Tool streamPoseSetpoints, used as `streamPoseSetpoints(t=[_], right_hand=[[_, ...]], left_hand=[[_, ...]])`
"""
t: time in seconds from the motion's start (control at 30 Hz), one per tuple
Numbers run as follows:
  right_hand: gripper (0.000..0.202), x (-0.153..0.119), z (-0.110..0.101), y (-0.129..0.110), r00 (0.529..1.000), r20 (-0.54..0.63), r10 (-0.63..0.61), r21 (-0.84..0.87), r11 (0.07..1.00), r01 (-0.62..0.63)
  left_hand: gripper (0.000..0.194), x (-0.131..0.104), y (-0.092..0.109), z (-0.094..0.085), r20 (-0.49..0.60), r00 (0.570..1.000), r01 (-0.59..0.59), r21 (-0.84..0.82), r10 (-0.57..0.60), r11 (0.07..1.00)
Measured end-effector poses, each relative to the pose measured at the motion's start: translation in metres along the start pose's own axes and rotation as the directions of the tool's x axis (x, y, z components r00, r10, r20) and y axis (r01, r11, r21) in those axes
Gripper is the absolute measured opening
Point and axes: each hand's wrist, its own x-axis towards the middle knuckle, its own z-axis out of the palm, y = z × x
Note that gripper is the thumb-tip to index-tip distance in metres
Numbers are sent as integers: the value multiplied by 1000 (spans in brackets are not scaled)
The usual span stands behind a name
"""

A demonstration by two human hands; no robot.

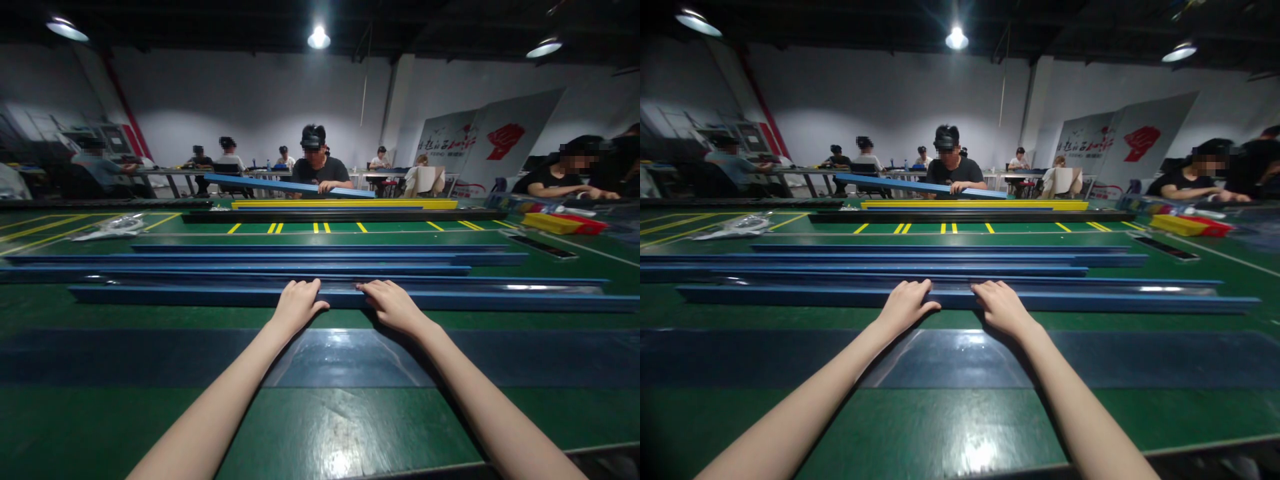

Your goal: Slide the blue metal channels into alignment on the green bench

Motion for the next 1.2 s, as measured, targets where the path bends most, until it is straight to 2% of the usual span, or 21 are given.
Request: streamPoseSetpoints(t=[0.53,0.7,1.03,1.2], right_hand=[[31,0,0,-1,1000,4,10,-36,999,-10],[26,0,-4,-6,1000,2,10,-94,995,-10],[20,11,0,-25,992,-129,1,-134,991,-19],[14,14,0,-25,991,-133,14,-213,976,-43]], left_hand=[[31,1,0,-1,17,1000,17,-23,-17,1000],[31,0,0,-2,19,1000,14,-5,-14,1000],[33,-1,0,2,-11,1000,7,10,-7,1000],[31,-2,-2,4,-18,1000,-14,1,14,1000]])
